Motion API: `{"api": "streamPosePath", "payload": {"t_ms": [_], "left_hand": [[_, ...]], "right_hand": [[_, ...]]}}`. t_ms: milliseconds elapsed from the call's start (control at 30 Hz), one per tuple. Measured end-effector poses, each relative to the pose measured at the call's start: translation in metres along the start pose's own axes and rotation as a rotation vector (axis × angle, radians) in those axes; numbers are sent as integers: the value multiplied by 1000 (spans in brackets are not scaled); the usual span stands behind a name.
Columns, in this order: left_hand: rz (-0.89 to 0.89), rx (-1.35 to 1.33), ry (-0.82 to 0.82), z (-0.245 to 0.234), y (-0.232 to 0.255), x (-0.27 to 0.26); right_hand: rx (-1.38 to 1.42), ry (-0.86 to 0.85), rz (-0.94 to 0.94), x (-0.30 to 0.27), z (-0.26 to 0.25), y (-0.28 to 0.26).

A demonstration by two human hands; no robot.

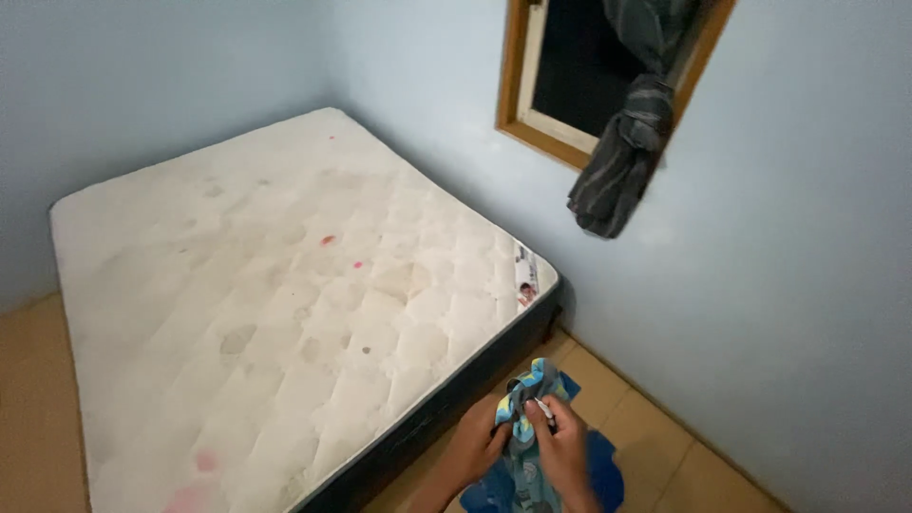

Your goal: The person picks up a blue patterned sheet from a pile on the floor, shakes it out, and folds it by hand. They then place the folded sheet on a bare mattress and smooth it out.

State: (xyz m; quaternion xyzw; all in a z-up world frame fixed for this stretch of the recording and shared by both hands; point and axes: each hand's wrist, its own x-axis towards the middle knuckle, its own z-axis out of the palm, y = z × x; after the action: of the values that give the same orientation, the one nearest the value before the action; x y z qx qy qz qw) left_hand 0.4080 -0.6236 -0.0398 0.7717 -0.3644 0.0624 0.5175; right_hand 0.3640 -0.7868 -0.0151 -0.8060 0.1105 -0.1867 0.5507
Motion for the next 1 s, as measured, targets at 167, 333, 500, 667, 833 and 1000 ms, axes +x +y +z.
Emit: {"api": "streamPosePath", "payload": {"t_ms": [167, 333, 500, 667, 833, 1000], "left_hand": [[-50, -17, 81, 1, -6, 22], [-32, 61, 187, -8, -7, 38], [-299, -11, 256, -37, 17, 52], [-273, -3, 315, -63, 23, 53], [-306, 21, 373, -83, 18, 38], [-325, 74, 467, -106, -26, 11]], "right_hand": [[12, -131, -21, 40, 2, 12], [65, -234, -111, 76, 11, 2], [113, -313, -230, 97, 29, -34], [117, -358, -248, 108, 52, -48], [103, -448, -278, 105, 78, -58], [122, -478, -333, 104, 121, -60]]}}
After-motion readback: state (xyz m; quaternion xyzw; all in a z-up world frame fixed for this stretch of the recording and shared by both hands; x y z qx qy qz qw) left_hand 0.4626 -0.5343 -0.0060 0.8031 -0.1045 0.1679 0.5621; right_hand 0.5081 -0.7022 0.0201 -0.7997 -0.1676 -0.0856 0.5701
